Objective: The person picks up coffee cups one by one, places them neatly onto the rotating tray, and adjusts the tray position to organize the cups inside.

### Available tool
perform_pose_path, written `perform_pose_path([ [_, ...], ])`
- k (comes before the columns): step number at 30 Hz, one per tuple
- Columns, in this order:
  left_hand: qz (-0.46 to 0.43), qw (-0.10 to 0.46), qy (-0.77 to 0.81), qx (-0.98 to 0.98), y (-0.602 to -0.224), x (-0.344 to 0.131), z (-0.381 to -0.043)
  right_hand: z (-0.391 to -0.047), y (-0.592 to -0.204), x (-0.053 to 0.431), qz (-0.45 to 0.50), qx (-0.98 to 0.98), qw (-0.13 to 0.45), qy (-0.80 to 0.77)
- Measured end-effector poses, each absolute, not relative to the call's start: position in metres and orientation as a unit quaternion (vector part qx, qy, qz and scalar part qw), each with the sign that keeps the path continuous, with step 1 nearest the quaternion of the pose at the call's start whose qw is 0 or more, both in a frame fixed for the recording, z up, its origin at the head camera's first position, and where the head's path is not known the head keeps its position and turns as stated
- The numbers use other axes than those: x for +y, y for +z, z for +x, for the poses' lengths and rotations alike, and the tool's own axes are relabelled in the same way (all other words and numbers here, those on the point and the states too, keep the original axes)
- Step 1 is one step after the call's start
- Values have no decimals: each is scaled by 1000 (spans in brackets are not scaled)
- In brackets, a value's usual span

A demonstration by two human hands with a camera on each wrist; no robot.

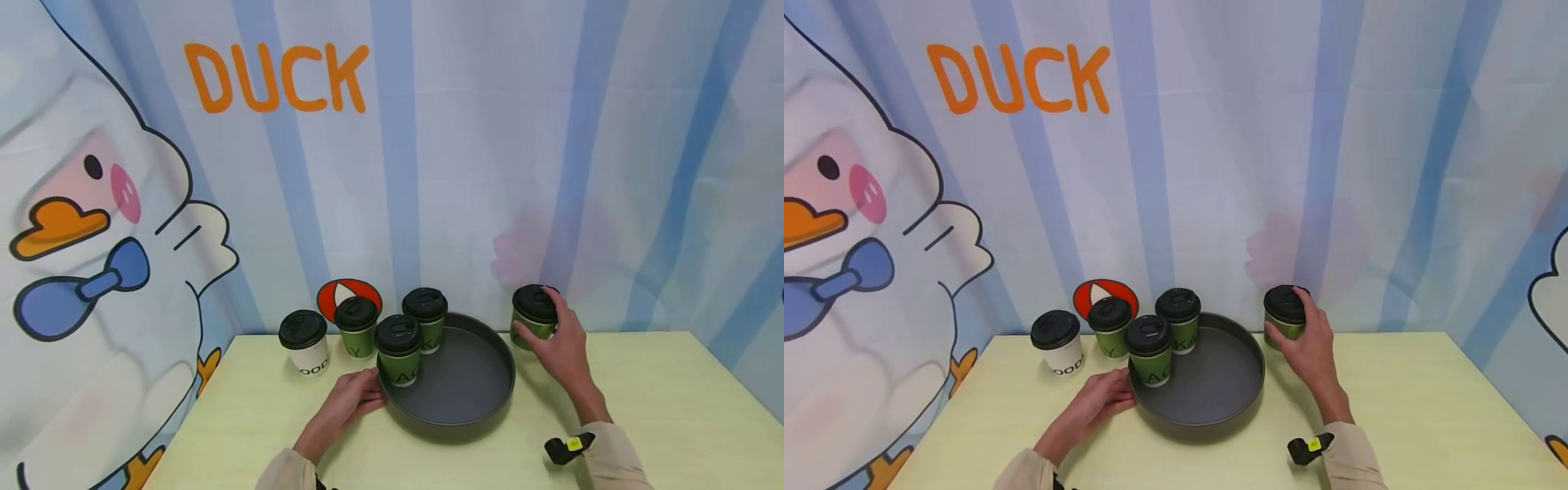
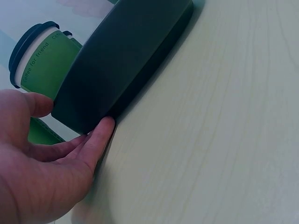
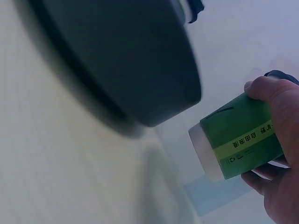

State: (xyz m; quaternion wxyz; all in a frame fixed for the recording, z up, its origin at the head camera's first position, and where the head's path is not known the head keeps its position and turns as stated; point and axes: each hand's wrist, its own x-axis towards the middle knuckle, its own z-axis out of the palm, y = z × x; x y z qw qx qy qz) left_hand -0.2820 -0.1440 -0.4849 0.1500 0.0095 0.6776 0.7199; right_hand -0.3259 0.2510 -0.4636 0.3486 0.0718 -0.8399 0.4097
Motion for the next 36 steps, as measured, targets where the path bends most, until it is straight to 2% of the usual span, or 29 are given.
perform_pose_path([
  [18, 12, 154, 720, 676, -485, -144, -283, -300, -426, 210, 138, -823, 370, 409],
  [28, 5, 155, 722, 675, -484, -144, -282, -287, -428, 174, 217, -826, 333, 401],
  [36, 2, 157, 718, 678, -485, -143, -283, -270, -440, 149, 241, -833, 287, 408],
])
